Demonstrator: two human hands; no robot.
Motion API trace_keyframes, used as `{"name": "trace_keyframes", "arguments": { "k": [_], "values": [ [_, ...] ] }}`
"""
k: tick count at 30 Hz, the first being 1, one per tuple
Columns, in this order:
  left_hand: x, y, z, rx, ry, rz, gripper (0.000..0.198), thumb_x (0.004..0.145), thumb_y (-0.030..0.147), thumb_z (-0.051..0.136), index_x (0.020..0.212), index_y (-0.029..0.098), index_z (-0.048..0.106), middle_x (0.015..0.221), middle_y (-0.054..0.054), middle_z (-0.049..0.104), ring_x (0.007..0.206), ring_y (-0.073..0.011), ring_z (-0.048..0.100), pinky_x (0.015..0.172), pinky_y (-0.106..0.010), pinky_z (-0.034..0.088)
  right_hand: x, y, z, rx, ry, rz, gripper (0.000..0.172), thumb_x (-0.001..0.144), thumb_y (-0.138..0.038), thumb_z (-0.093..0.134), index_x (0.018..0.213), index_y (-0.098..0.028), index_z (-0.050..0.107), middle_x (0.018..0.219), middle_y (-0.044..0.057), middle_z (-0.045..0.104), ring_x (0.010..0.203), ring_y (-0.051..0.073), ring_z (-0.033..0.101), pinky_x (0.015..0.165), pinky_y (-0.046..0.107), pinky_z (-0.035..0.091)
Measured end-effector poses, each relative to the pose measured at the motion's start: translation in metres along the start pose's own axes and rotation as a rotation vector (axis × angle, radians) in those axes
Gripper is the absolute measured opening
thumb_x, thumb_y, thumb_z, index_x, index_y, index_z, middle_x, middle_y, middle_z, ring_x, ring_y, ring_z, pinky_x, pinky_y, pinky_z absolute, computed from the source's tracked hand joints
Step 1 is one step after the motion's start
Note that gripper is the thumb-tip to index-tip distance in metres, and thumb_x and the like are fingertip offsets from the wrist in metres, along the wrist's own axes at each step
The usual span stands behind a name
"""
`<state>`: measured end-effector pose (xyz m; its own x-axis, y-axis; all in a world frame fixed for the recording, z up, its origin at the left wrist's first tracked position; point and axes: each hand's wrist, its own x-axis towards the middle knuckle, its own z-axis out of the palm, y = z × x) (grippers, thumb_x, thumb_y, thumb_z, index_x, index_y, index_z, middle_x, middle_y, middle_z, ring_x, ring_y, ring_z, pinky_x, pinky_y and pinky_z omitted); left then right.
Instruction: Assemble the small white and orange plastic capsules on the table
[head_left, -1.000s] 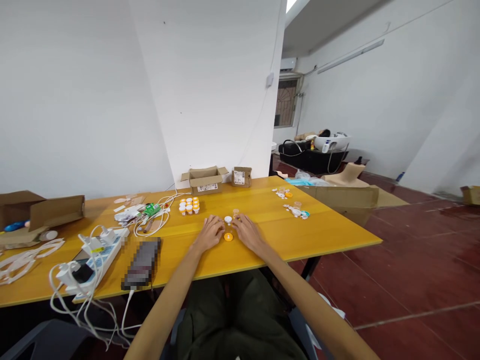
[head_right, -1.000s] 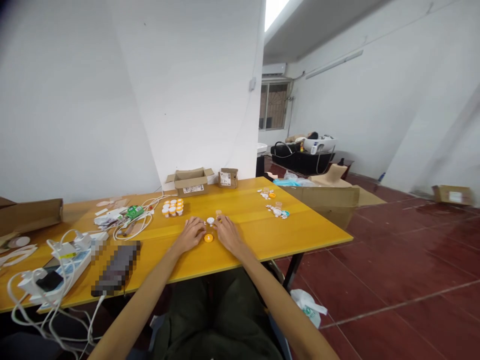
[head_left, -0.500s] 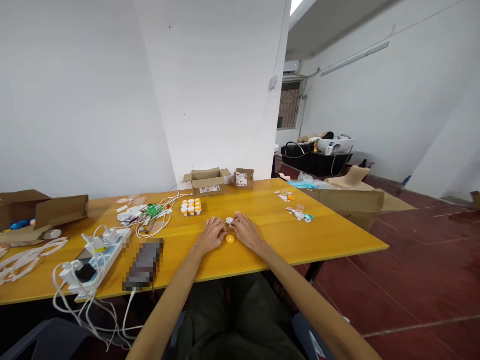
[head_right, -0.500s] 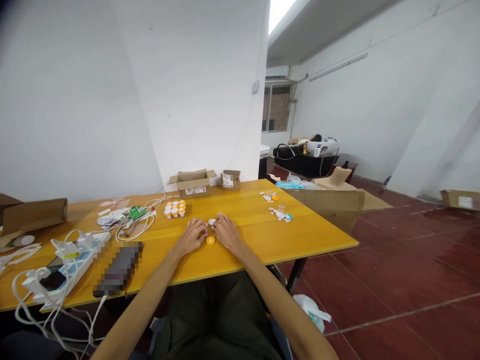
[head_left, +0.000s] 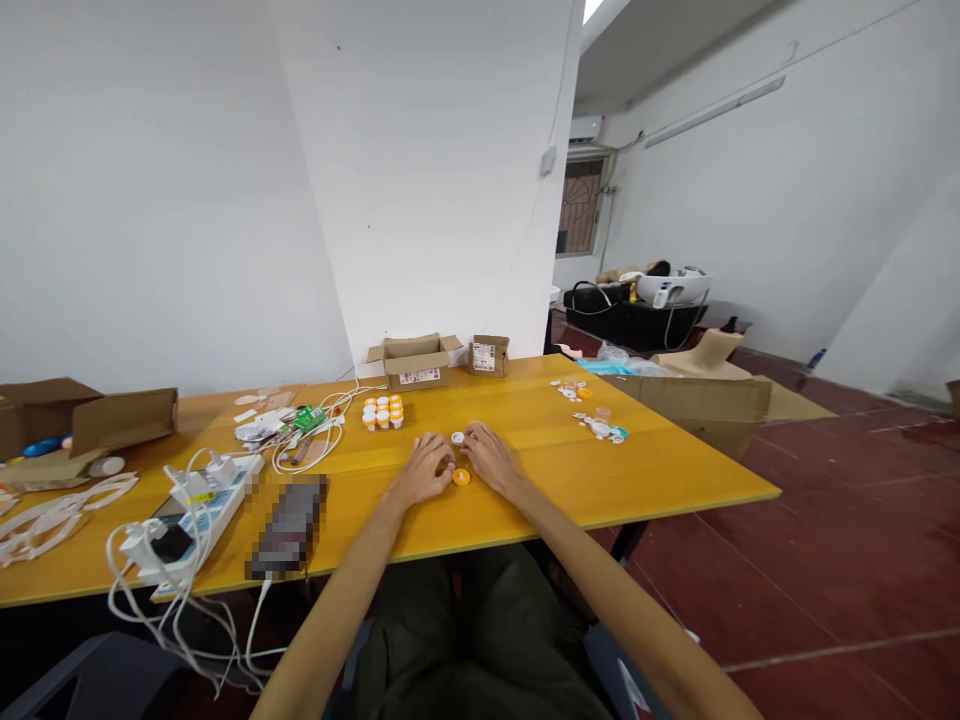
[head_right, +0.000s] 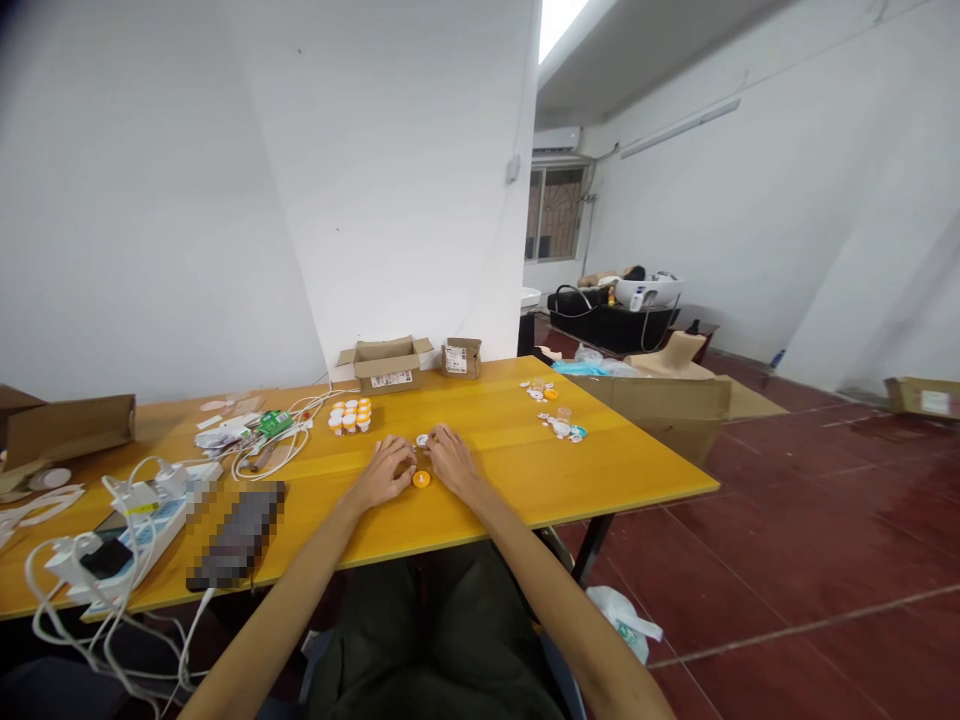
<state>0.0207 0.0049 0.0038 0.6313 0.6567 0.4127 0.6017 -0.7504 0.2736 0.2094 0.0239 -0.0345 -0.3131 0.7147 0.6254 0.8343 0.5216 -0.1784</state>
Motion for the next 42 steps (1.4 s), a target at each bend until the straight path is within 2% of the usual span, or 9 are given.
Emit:
{"name": "trace_keyframes", "arguments": {
  "k": [2, 5, 9, 15, 19, 23, 31, 42],
  "values": [
    [-0.001, 0.001, -0.002, -0.027, -0.012, 0.026, 0.007, 0.090, 0.027, 0.054, 0.090, 0.023, 0.060, 0.100, -0.006, 0.063, 0.101, -0.0259, 0.050, 0.092, -0.043, 0.040, 0.000, 0.001, 0.000, 0.023, 0.008, -0.007, 0.016, 0.090, -0.010, 0.058, 0.090, -0.022, 0.069, 0.102, 0.009, 0.064, 0.105, 0.022, 0.059, 0.090, 0.035, 0.050],
    [-0.002, 0.003, -0.004, -0.063, -0.029, 0.053, 0.018, 0.091, 0.040, 0.057, 0.090, 0.023, 0.060, 0.099, -0.006, 0.063, 0.100, -0.0258, 0.050, 0.093, -0.043, 0.040, -0.001, 0.003, 0.000, 0.051, 0.013, 0.004, 0.016, 0.090, -0.010, 0.058, 0.089, -0.022, 0.068, 0.103, 0.009, 0.065, 0.103, 0.022, 0.060, 0.089, 0.034, 0.050],
    [-0.001, 0.003, -0.002, -0.070, -0.058, 0.064, 0.023, 0.088, 0.046, 0.060, 0.092, 0.023, 0.060, 0.100, -0.006, 0.063, 0.100, -0.0260, 0.050, 0.093, -0.043, 0.040, -0.002, 0.005, -0.002, 0.092, 0.009, 0.047, 0.016, 0.090, -0.011, 0.056, 0.087, -0.022, 0.068, 0.102, 0.008, 0.065, 0.098, 0.021, 0.060, 0.087, 0.035, 0.050],
    [-0.001, 0.000, 0.001, -0.051, -0.071, 0.067, 0.021, 0.086, 0.043, 0.062, 0.096, 0.025, 0.063, 0.105, -0.006, 0.063, 0.104, -0.0263, 0.050, 0.096, -0.045, 0.040, -0.004, 0.007, -0.005, 0.241, 0.052, 0.111, 0.018, 0.089, -0.014, 0.056, 0.080, -0.024, 0.068, 0.103, 0.006, 0.065, 0.099, 0.021, 0.060, 0.090, 0.036, 0.048],
    [-0.001, 0.002, 0.000, -0.060, -0.071, 0.073, 0.016, 0.087, 0.037, 0.061, 0.096, 0.024, 0.062, 0.104, -0.005, 0.063, 0.104, -0.0261, 0.050, 0.096, -0.046, 0.040, -0.012, 0.007, -0.009, 0.373, 0.089, 0.088, 0.017, 0.090, -0.018, 0.057, 0.080, -0.025, 0.068, 0.106, 0.005, 0.066, 0.106, 0.021, 0.060, 0.096, 0.037, 0.047],
    [-0.001, 0.005, -0.001, -0.068, -0.079, 0.059, 0.014, 0.087, 0.035, 0.060, 0.096, 0.025, 0.062, 0.103, -0.005, 0.064, 0.104, -0.0261, 0.051, 0.098, -0.046, 0.040, -0.022, 0.004, -0.014, 0.445, 0.069, 0.035, 0.015, 0.090, -0.020, 0.059, 0.081, -0.025, 0.069, 0.108, 0.005, 0.066, 0.107, 0.021, 0.061, 0.097, 0.038, 0.047],
    [0.000, 0.004, 0.001, -0.083, -0.080, 0.044, 0.016, 0.087, 0.038, 0.060, 0.097, 0.026, 0.064, 0.104, -0.006, 0.064, 0.104, -0.0274, 0.051, 0.097, -0.047, 0.040, -0.028, -0.007, -0.025, 0.350, -0.046, -0.063, 0.018, 0.093, -0.015, 0.056, 0.084, -0.024, 0.069, 0.112, 0.006, 0.065, 0.109, 0.021, 0.061, 0.098, 0.040, 0.047],
    [-0.001, 0.004, 0.002, -0.085, -0.061, 0.077, 0.017, 0.089, 0.038, 0.059, 0.097, 0.025, 0.066, 0.104, -0.006, 0.063, 0.104, -0.0259, 0.050, 0.098, -0.048, 0.041, -0.029, -0.010, -0.033, 0.313, -0.060, -0.086, 0.017, 0.092, -0.014, 0.056, 0.085, -0.023, 0.069, 0.111, 0.007, 0.065, 0.105, 0.021, 0.061, 0.095, 0.038, 0.050]
  ]
}}
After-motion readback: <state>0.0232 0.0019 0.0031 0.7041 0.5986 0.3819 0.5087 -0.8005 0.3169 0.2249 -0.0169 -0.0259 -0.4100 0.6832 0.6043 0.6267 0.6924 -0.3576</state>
